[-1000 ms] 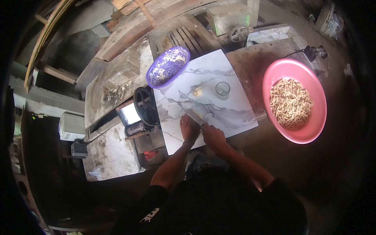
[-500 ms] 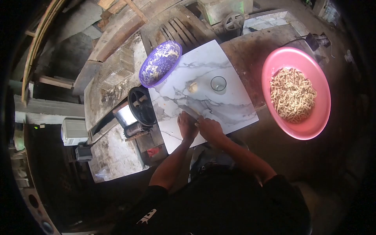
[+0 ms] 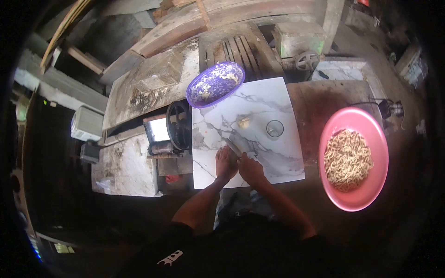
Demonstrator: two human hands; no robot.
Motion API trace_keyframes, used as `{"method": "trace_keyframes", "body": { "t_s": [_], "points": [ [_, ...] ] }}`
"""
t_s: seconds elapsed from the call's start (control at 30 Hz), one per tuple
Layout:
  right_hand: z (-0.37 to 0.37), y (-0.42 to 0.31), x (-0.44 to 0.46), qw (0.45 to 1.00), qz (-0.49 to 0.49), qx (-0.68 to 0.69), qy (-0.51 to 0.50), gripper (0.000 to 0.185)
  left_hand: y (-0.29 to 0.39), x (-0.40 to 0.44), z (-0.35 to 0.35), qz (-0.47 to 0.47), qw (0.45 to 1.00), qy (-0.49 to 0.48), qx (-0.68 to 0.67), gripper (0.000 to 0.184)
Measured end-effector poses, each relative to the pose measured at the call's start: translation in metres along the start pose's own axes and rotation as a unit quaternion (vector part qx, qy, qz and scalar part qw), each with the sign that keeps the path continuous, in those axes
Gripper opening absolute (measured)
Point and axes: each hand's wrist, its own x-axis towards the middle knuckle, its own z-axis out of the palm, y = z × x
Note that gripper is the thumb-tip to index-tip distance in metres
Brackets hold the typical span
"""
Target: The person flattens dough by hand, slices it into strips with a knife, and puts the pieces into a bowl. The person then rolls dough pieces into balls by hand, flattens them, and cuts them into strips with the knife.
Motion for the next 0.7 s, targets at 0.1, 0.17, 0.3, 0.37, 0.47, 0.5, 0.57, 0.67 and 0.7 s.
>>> {"method": "trace_keyframes", "body": {
  "t_s": [0.1, 0.17, 0.3, 0.37, 0.47, 0.5, 0.57, 0.67, 0.7],
  "points": [
    [0.001, 0.001, 0.005, 1.0, 0.007, -0.014, -0.003, 0.03, -0.001, 0.0, 0.004, 0.028, 1.0, 0.0, 0.004, 0.054],
    [0.004, 0.002, 0.002, 0.999, 0.003, -0.03, -0.021, 0.03, -0.001, -0.001, 0.003, 0.024, 0.999, 0.024, -0.002, 0.049],
    [0.009, 0.0, 0.003, 0.996, -0.003, -0.089, -0.003, 0.028, -0.006, -0.002, 0.003, 0.058, 0.997, 0.007, 0.042, 0.049],
    [0.007, 0.001, 0.001, 0.997, -0.002, -0.075, 0.018, 0.029, -0.008, -0.005, 0.006, 0.037, 0.999, 0.03, 0.022, 0.048],
    [0.008, 0.006, 0.0, 0.997, 0.001, -0.08, 0.01, 0.031, -0.007, -0.003, 0.005, 0.052, 0.997, 0.041, 0.028, 0.049],
    [0.008, 0.008, -0.003, 0.997, 0.003, -0.082, 0.013, 0.031, -0.008, -0.004, 0.007, 0.045, 0.998, 0.044, 0.024, 0.049],
    [0.006, 0.013, -0.005, 0.997, 0.007, -0.077, 0.003, 0.031, -0.009, -0.003, 0.012, 0.055, 0.996, 0.05, 0.045, 0.049],
    [0.0, 0.015, -0.018, 0.998, 0.019, -0.066, -0.009, 0.03, -0.005, -0.004, 0.007, 0.044, 0.997, 0.062, 0.032, 0.049],
    [-0.001, 0.015, -0.025, 0.998, 0.027, -0.059, -0.008, 0.029, -0.003, -0.005, 0.004, 0.036, 0.997, 0.063, 0.029, 0.049]
  ]
}}
